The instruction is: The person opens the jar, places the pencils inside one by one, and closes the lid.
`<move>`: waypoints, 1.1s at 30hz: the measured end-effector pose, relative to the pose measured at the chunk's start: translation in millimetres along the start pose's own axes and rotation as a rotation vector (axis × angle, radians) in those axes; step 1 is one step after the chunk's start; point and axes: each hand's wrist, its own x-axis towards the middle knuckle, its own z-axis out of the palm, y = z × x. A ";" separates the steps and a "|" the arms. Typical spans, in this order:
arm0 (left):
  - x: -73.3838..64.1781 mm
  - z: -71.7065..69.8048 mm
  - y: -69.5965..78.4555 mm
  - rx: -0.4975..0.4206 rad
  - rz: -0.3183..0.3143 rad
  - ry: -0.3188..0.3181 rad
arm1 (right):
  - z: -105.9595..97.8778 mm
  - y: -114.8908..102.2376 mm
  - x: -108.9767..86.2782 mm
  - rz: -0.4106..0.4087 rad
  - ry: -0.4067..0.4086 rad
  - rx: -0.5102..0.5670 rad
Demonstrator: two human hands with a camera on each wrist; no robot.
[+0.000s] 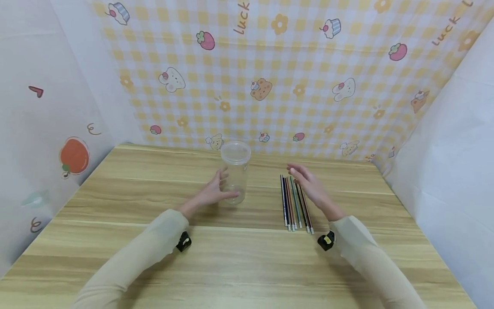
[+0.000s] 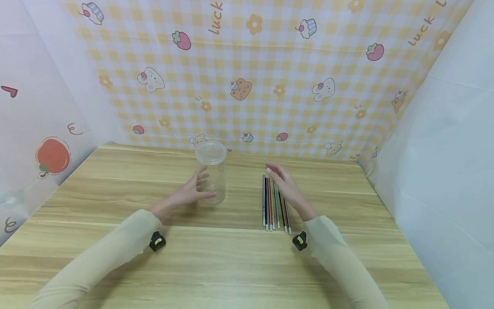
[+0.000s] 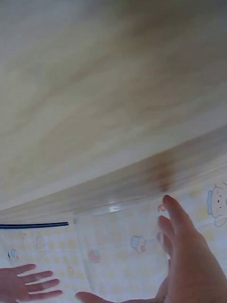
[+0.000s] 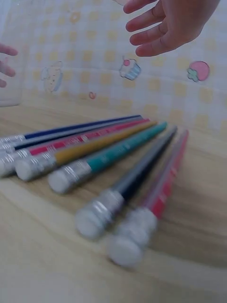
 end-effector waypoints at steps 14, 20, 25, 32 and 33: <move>3.3 4.6 0.7 -0.059 0.008 0.043 | 32.7 -46.4 28.7 -0.087 -0.032 -0.060; 3.6 6.5 2.5 -0.055 0.002 0.040 | 46.3 -55.9 47.4 -0.152 0.002 -0.146; -1.7 6.0 13.8 -0.065 0.002 0.018 | 56.6 -72.0 54.4 -0.194 -0.007 -0.221; -4.2 5.6 17.7 -0.045 0.018 0.008 | 69.3 -80.9 63.0 -0.216 -0.023 -0.353; -1.7 6.2 13.4 -0.043 0.016 0.015 | 71.3 -82.6 64.1 -0.214 -0.024 -0.387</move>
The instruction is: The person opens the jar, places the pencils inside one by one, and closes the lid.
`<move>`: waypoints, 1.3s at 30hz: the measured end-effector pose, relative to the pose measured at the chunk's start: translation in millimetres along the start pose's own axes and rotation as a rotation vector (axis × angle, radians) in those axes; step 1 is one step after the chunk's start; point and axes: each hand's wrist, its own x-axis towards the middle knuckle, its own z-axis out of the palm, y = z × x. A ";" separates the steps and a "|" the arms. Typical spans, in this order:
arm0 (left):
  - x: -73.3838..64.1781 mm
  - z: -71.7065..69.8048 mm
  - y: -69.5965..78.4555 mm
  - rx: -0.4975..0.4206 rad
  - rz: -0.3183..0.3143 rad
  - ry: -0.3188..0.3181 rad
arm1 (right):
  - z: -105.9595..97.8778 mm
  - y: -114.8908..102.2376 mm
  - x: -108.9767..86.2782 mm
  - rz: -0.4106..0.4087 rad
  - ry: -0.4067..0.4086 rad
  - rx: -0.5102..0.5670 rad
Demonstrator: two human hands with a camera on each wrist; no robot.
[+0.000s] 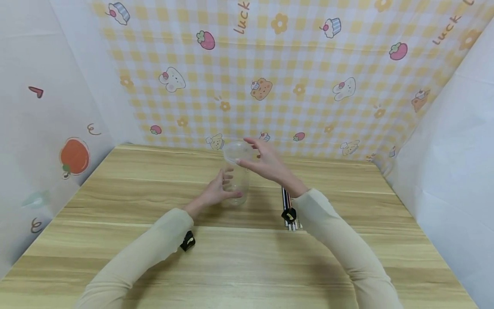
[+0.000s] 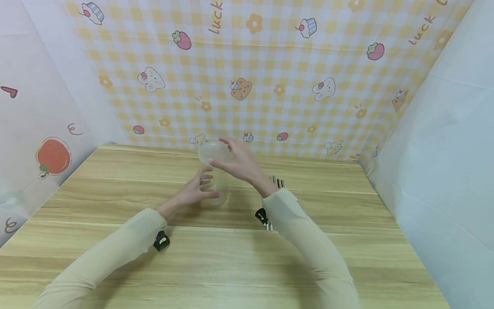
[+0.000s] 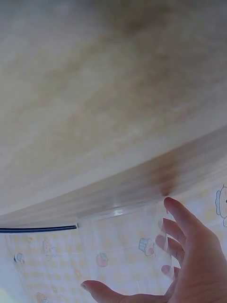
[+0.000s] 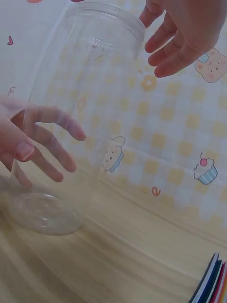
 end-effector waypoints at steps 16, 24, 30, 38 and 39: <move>4.3 -0.5 -7.4 0.077 -0.045 0.012 | 19.5 -16.4 11.2 0.017 0.033 -0.263; 7.6 -4.5 -6.6 0.148 -0.019 -0.004 | 22.3 -6.8 13.3 -0.065 0.081 -0.270; 9.5 -6.7 -7.2 0.160 -0.001 -0.018 | 21.8 -1.9 15.2 -0.124 0.091 -0.250; 13.4 -13.5 -10.7 0.148 0.040 -0.081 | 18.7 4.5 18.4 -0.176 0.043 -0.195; 14.1 -15.1 -11.5 0.149 0.056 -0.101 | 17.5 5.8 18.8 -0.193 0.024 -0.179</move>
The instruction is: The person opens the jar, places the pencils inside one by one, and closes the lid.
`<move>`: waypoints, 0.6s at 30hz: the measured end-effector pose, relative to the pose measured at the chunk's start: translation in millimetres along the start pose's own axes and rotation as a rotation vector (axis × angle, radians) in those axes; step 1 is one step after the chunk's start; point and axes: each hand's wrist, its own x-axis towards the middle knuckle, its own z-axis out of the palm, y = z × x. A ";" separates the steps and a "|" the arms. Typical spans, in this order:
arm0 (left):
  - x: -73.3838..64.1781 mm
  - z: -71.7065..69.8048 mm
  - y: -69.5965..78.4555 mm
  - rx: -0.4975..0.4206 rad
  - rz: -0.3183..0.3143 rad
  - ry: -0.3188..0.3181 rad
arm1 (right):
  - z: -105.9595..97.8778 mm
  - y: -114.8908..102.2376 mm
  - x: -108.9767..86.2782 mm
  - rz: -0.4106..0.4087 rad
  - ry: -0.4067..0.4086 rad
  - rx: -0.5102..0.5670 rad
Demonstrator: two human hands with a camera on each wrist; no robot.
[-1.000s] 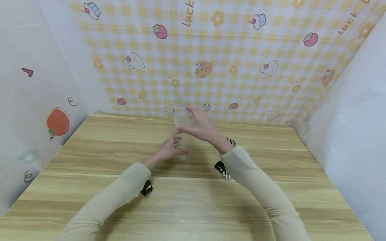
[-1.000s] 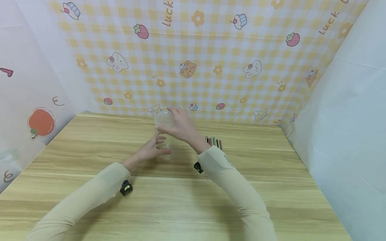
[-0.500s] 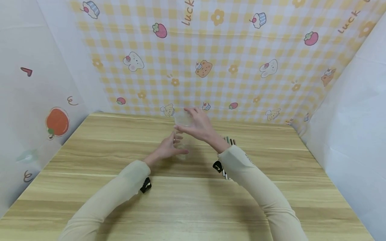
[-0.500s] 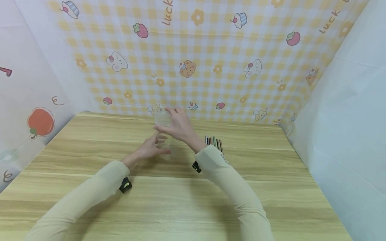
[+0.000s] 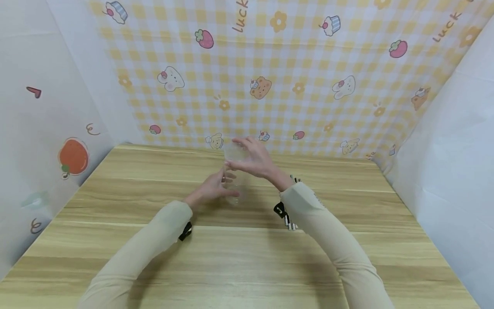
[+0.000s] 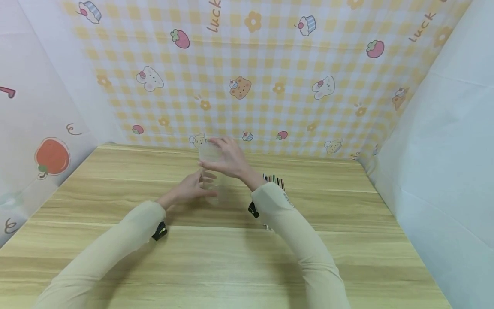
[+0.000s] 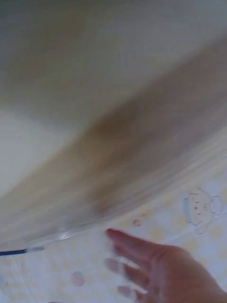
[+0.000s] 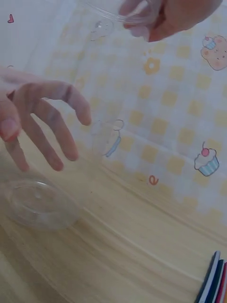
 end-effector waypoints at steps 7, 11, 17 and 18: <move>3.8 -6.7 -4.3 -0.035 0.089 -0.141 | -14.7 8.1 -0.4 -0.100 -0.174 0.097; 5.0 -5.9 -3.9 -0.042 0.084 -0.168 | -25.2 2.2 -3.6 -0.114 -0.241 0.074; 4.6 -4.9 -3.9 -0.025 0.050 -0.162 | -30.3 -13.3 -8.1 -0.041 -0.199 -0.050; 4.0 -4.8 -3.9 -0.026 0.048 -0.162 | -28.6 -14.6 -8.1 -0.019 -0.187 -0.085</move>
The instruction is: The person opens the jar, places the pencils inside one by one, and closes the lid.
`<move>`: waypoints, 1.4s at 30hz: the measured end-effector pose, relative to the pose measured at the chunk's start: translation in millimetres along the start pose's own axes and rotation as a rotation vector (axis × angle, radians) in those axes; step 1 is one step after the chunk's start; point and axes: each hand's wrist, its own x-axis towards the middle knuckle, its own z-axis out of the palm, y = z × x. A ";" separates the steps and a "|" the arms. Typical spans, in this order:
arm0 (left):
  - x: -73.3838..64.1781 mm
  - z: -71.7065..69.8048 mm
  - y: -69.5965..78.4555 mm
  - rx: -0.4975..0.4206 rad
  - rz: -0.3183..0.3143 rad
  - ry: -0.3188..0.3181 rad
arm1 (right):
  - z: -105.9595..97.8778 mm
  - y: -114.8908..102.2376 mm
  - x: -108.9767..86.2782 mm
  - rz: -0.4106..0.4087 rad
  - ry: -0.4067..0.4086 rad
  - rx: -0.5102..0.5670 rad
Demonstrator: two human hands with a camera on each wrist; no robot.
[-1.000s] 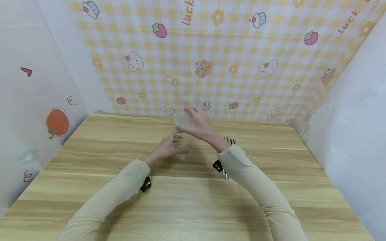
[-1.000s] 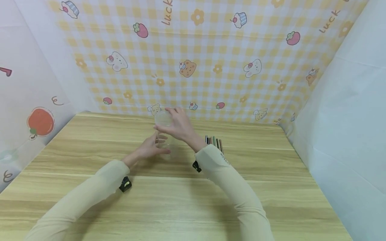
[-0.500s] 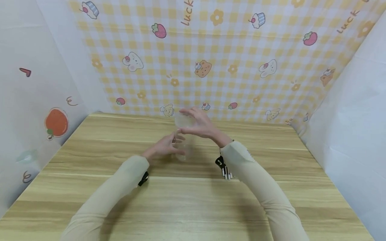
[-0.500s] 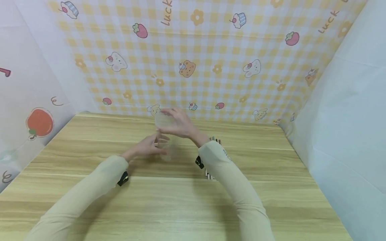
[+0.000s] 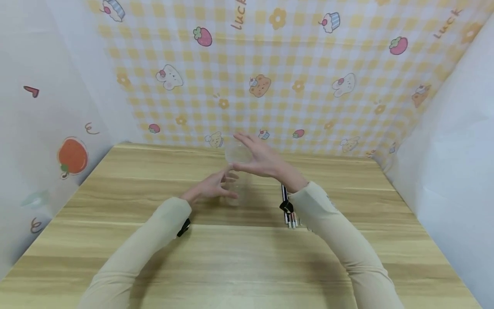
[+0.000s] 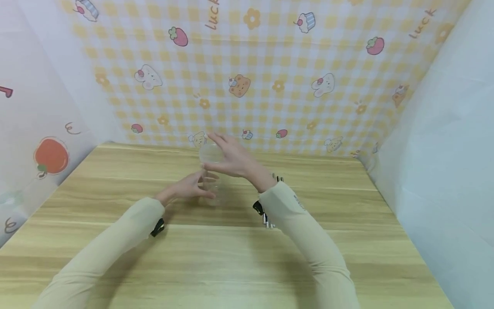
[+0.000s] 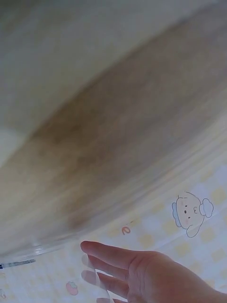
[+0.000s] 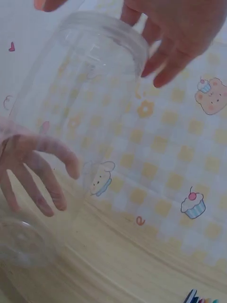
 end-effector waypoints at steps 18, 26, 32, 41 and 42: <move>-4.6 -0.7 12.3 -0.041 0.026 -0.017 | 2.0 5.6 4.7 -0.090 0.032 -0.110; 0.0 -1.0 5.5 -0.011 0.039 0.002 | -4.4 7.0 4.7 -0.152 -0.030 0.054; -0.4 -2.1 -0.9 0.030 -0.009 0.005 | 3.7 -13.3 7.5 -0.019 0.027 -0.167; -1.4 -0.7 -1.6 0.005 -0.050 0.007 | 16.8 -24.2 9.4 0.089 0.103 -0.501; -1.5 -0.5 -1.4 0.004 -0.049 0.007 | 16.2 -22.9 9.0 0.079 0.097 -0.481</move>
